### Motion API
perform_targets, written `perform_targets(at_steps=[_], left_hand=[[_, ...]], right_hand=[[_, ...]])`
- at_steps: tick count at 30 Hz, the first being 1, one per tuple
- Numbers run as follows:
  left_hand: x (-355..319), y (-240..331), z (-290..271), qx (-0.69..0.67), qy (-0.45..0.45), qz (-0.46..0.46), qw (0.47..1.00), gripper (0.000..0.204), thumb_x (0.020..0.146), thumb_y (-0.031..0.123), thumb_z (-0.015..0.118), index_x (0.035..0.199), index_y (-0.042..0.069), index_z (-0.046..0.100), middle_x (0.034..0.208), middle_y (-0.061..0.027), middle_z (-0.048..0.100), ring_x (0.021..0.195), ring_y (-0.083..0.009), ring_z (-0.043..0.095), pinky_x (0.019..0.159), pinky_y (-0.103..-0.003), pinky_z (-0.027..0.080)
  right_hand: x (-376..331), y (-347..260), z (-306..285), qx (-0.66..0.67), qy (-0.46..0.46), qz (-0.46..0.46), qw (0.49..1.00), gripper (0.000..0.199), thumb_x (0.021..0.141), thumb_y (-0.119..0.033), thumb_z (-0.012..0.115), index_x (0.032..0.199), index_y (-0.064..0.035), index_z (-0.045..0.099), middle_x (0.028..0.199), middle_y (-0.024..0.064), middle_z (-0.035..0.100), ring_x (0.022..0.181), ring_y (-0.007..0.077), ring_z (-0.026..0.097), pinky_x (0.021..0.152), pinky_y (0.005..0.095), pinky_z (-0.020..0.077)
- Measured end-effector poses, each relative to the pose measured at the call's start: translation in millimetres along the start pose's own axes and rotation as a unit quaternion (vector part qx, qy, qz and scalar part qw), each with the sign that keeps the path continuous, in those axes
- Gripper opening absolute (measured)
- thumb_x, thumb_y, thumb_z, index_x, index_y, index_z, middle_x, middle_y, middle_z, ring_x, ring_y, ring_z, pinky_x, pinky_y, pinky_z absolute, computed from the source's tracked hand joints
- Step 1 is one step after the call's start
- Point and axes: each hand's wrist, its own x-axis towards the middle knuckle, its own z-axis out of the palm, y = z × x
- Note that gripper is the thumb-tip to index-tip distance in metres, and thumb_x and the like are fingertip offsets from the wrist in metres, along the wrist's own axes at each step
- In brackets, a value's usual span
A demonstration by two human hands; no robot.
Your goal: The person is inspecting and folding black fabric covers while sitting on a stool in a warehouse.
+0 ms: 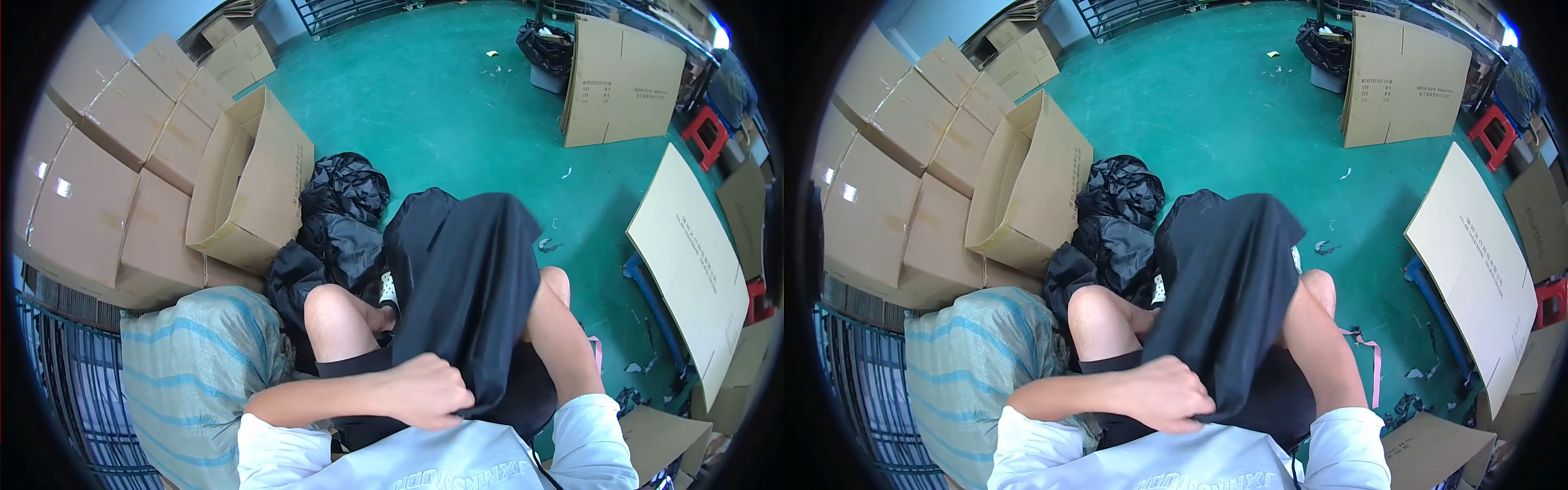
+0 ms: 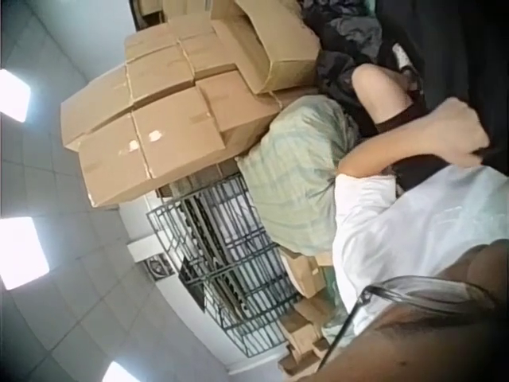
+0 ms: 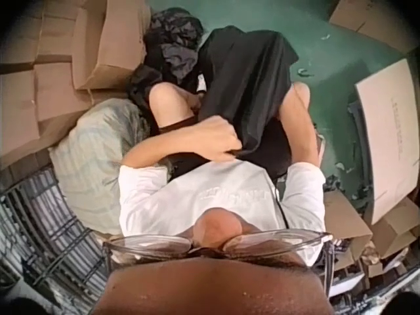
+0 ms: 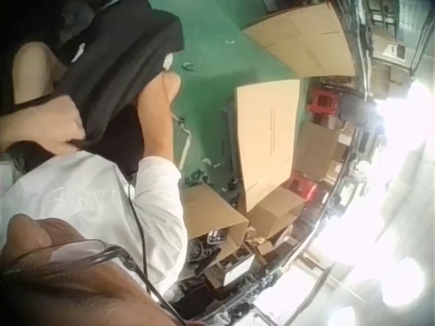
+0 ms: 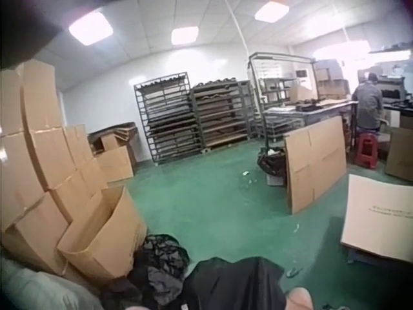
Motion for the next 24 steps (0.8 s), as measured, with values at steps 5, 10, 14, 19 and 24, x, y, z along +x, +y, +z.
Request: perform_targets(at_steps=[5,10,14,19,24], left_hand=[[15,1,58,-0.07,-0.052,0.029,0.996,0.021,0.07,0.017,0.062,0.071,-0.004,0.064,0.061,-0.0207,0.061,0.063,-0.0384,0.063,0.056,-0.047,0.05],[25,-12,80,-0.067,-0.126,0.015,0.99,0.024,0.073,0.019,0.064,0.079,-0.004,0.064,0.072,-0.0225,0.064,0.073,-0.0384,0.066,0.064,-0.047,0.052],[12,-46,54,-0.175,-0.075,0.062,0.98,0.031,0.083,0.03,0.071,0.095,0.004,0.062,0.09,-0.0137,0.062,0.087,-0.0316,0.063,0.074,-0.042,0.051],[-6,-158,1,-0.483,0.507,0.01,0.714,0.013,0.088,0.018,0.068,0.084,0.007,0.061,0.079,-0.0024,0.063,0.07,-0.0099,0.057,0.063,-0.025,0.044],[15,-232,-5,-0.609,0.469,-0.28,0.575,0.056,0.089,0.065,0.053,0.106,0.012,0.061,0.106,-0.0003,0.063,0.096,-0.0101,0.053,0.09,-0.032,0.038]], right_hand=[[-3,-7,-6,0.064,-0.03,-0.014,0.997,0.075,0.094,-0.061,0.043,0.134,0.003,0.047,0.128,0.0219,0.058,0.112,0.0341,0.06,0.096,0.045,0.0472],[-48,5,-33,0.122,-0.058,-0.033,0.99,0.079,0.093,-0.063,0.042,0.136,0.003,0.045,0.13,0.0223,0.056,0.115,0.0344,0.058,0.098,0.0454,0.046],[3,-40,-8,0.174,-0.088,-0.048,0.98,0.081,0.093,-0.065,0.041,0.137,0.0031,0.043,0.132,0.0225,0.055,0.116,0.0346,0.057,0.099,0.0458,0.045],[-3,-53,-7,0.235,-0.123,-0.073,0.961,0.085,0.092,-0.067,0.04,0.139,0.0031,0.041,0.134,0.0229,0.053,0.118,0.0349,0.056,0.101,0.0462,0.0437],[19,-71,15,0.296,-0.165,-0.088,0.937,0.088,0.091,-0.07,0.039,0.141,0.0031,0.039,0.136,0.0232,0.052,0.12,0.0352,0.055,0.103,0.0466,0.0425]])
